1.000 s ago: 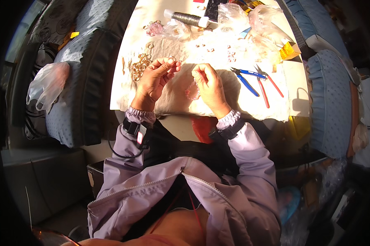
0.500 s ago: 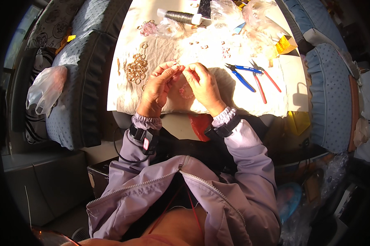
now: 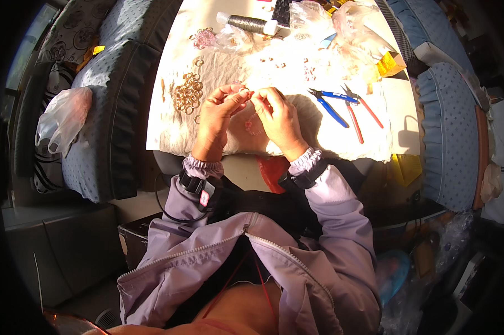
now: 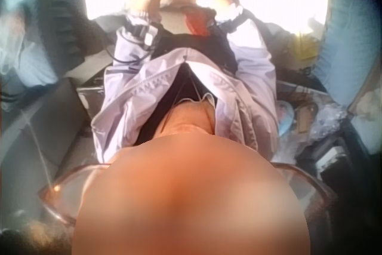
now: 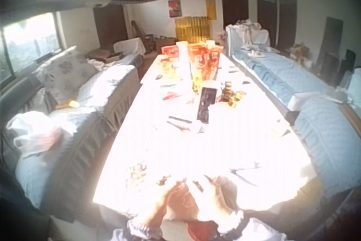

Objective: The person threads small pink beads onto a thin wire or string, then uses pliers to close a metal jump ring and attach it to the beaded strand. The finished keychain is placed on the table among other components.

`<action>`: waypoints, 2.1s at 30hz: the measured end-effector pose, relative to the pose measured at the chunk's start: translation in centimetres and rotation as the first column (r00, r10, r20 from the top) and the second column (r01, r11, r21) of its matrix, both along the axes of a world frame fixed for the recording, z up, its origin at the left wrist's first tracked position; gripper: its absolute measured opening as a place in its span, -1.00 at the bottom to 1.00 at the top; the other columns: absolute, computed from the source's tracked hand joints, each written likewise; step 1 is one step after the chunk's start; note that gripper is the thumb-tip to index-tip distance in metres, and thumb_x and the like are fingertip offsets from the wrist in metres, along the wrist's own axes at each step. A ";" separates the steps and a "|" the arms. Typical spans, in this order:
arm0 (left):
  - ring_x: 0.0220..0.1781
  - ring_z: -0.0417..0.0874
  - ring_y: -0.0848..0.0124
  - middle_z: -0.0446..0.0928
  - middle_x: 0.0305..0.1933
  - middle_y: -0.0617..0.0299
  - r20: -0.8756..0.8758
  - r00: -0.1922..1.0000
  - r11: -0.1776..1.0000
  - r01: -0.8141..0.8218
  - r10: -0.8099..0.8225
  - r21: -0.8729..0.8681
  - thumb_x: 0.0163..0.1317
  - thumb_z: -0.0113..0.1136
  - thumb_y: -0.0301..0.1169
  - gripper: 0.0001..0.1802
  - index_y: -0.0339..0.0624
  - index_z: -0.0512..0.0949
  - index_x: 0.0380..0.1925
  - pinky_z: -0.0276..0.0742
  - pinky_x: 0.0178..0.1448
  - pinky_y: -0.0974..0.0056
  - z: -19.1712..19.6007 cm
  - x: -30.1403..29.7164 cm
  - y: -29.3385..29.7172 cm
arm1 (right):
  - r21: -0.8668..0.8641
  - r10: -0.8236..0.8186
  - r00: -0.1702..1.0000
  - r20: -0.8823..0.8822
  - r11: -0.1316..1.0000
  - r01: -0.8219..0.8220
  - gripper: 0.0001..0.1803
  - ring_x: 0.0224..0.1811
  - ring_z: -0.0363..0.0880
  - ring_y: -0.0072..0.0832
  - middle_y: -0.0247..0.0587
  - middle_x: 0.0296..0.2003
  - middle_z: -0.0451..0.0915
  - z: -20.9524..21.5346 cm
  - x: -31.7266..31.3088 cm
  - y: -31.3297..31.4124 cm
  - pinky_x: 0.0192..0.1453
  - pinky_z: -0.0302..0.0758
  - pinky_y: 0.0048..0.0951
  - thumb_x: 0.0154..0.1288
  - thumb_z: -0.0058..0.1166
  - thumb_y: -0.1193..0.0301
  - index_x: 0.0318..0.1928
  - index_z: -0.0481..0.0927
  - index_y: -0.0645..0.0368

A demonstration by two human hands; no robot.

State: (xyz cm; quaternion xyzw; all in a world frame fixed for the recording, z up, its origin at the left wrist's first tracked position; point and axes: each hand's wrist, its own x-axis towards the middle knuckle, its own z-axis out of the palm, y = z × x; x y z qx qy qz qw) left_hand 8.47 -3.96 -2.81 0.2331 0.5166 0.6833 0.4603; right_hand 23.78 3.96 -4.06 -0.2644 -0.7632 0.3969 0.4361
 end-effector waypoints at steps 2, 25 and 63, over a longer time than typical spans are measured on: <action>0.15 0.86 0.36 0.83 0.06 0.19 0.057 0.998 1.000 0.001 -0.002 0.017 0.50 0.41 -0.47 -0.75 -0.20 0.71 0.13 0.67 0.17 0.33 -0.2 0.0 0.0 | 0.002 0.000 1.000 -0.004 1.000 0.000 -0.88 -0.17 0.78 -0.10 -0.07 -0.18 0.72 0.0 0.0 0.0 -0.11 0.68 -0.20 0.60 0.27 0.46 -0.04 0.62 0.24; -0.14 0.72 0.49 0.73 -0.16 0.28 -0.008 0.976 0.976 0.217 -0.217 0.024 0.56 0.37 -0.46 -0.90 -0.23 0.68 -0.05 0.65 0.06 0.35 -0.8 -0.7 -0.7 | -0.033 0.016 1.000 -0.011 0.999 -0.017 -0.89 -0.23 0.74 -0.37 -0.16 -0.19 0.72 -0.1 0.2 0.0 -0.12 0.65 -0.34 0.59 0.28 0.49 -0.02 0.64 0.25; -0.29 0.64 0.61 0.76 -0.22 0.35 -0.058 0.987 0.985 0.154 -0.149 0.077 0.56 0.40 -0.40 -0.91 -0.15 0.70 -0.08 0.46 -0.19 0.47 -1.1 0.6 -3.2 | 0.028 -0.249 0.926 0.283 0.967 0.251 -0.87 -0.17 0.68 -0.24 -0.09 -0.23 0.71 1.7 4.9 3.1 0.03 0.62 -0.22 0.47 0.28 0.46 -0.08 0.67 0.26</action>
